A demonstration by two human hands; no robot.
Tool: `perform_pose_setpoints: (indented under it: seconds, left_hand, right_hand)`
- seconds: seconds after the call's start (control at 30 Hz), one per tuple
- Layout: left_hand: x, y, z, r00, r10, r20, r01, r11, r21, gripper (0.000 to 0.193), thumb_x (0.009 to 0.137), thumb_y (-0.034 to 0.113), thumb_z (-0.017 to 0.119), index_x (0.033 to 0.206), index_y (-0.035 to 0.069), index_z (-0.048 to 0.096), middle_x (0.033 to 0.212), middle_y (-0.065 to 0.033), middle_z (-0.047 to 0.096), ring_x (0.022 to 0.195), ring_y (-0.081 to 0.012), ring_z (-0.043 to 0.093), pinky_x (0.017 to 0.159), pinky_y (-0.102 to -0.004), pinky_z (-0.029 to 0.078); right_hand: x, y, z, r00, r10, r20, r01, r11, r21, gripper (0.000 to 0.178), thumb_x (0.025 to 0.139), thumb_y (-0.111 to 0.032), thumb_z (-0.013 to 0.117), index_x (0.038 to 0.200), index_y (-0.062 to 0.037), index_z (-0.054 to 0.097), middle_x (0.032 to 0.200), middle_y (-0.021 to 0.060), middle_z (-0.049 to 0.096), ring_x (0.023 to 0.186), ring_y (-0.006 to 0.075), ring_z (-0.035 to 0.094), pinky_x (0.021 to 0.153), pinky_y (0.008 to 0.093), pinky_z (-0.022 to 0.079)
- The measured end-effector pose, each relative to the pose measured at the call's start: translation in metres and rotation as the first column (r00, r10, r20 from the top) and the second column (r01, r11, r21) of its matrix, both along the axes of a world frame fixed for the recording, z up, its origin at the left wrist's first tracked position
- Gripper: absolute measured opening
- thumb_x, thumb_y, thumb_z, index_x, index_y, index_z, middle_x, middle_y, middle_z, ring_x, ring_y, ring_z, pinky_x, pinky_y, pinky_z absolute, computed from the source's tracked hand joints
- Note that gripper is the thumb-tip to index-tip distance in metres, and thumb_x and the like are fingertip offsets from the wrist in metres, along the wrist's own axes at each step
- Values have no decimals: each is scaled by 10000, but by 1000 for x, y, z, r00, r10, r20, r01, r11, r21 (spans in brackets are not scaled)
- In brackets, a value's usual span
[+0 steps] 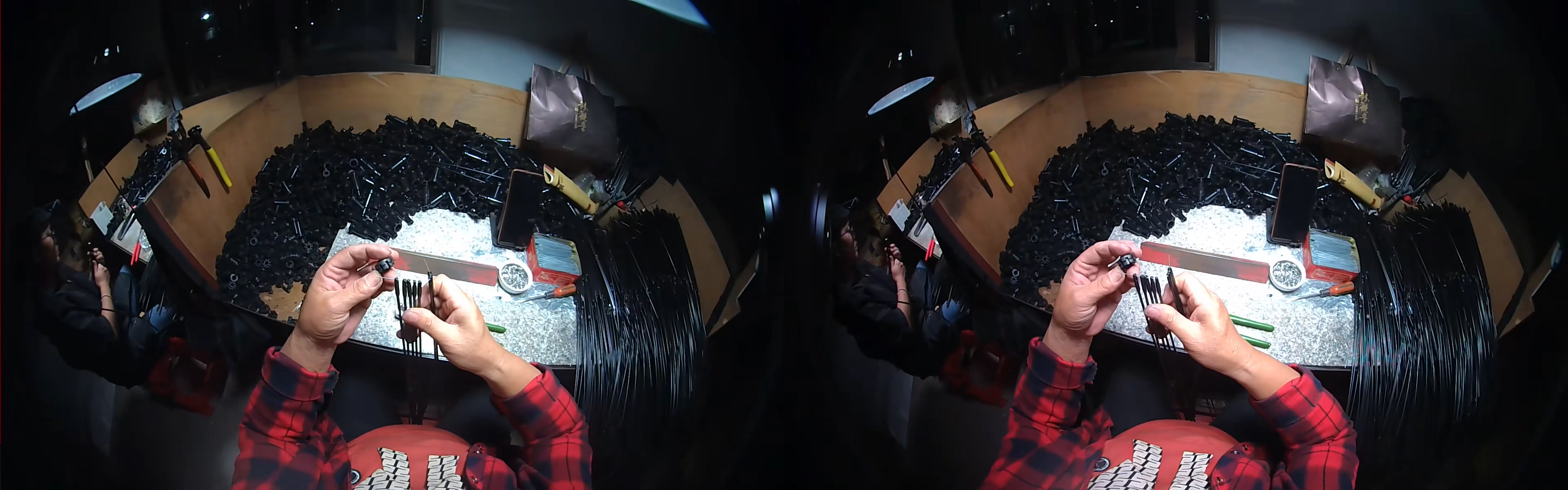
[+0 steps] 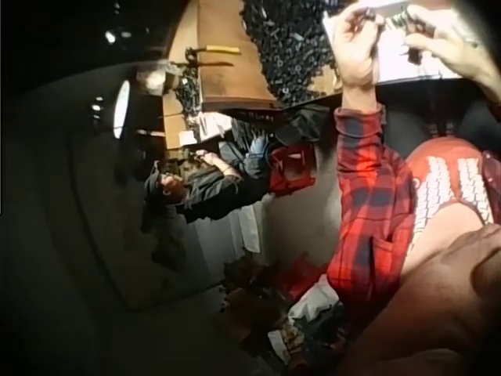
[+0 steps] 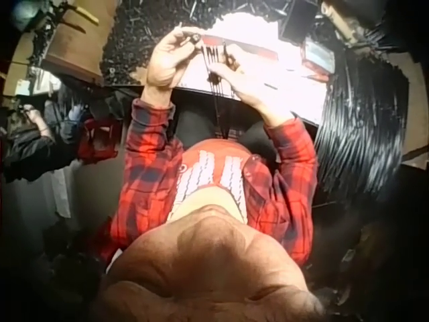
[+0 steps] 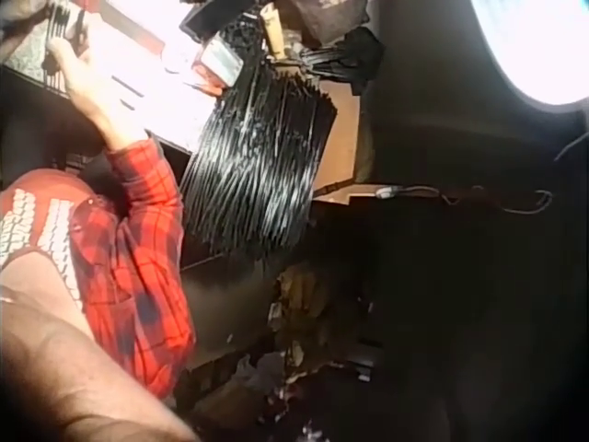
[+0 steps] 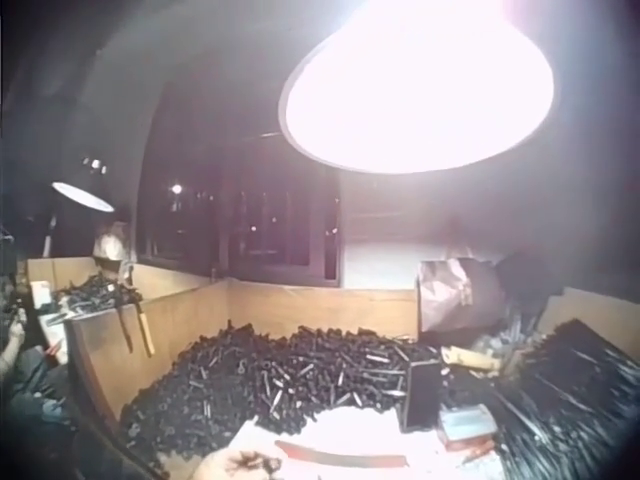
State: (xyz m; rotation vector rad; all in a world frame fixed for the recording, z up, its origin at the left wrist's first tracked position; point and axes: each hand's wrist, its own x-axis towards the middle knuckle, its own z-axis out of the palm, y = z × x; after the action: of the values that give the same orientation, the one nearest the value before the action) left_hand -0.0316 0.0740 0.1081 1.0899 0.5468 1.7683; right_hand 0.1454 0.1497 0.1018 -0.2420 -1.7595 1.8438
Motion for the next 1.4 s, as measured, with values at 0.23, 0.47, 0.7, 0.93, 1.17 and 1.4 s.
perform_pose_setpoints:
  seconds: [0.23,0.47,0.7,0.93,1.17,1.4]
  left_hand:
    - [1,5,-2,999,24,-48,-22,999,30,260,882,-40,560,1134,22,571,1135,-73,559,1026,-135,548,926,-290,460]
    - [6,3,5,1000,8,-27,-10,998,-57,224,908,4,548,1129,23,581,1102,-75,586,1017,-141,574,905,-296,481]
    - [4,4,-1,1000,12,-24,-12,1000,-15,211,918,9,532,1121,17,588,1114,-73,591,1022,-141,578,909,-303,476]
    - [6,0,2,997,10,-77,-9,1000,13,232,910,-8,530,1135,3,588,1148,-90,588,1065,-153,563,957,-308,448]
    - [13,-7,14,989,20,-149,-21,1000,-5,268,869,-13,585,1137,-1,576,1163,-126,586,1088,-198,559,982,-338,438]
    - [13,-7,9,964,157,-215,-148,987,58,247,851,-27,610,1096,-13,591,1137,-126,585,1071,-178,558,958,-305,437]
  right_hand:
    - [0,3,-2,1000,1,5,-1,1000,4,169,894,-28,599,894,-31,430,840,49,558,759,117,615,690,263,529]
    - [2,4,0,1000,-1,-10,1,1000,-16,173,900,-39,595,889,-33,422,839,60,568,753,128,624,677,271,532]
    - [1,5,-3,1000,6,-13,-6,1000,-8,168,908,-58,590,908,-29,425,846,70,575,748,143,633,679,278,535]
    - [2,4,1,1000,20,-13,-21,1000,-18,163,911,-61,587,912,-29,427,844,69,572,739,147,633,682,283,535]
    - [2,1,3,999,44,-18,-44,999,-19,172,902,-45,595,906,-38,424,837,41,540,764,120,603,694,269,516]
    - [-1,0,2,999,27,20,-27,999,33,171,901,-36,592,910,-41,422,834,26,525,764,101,581,689,253,497]
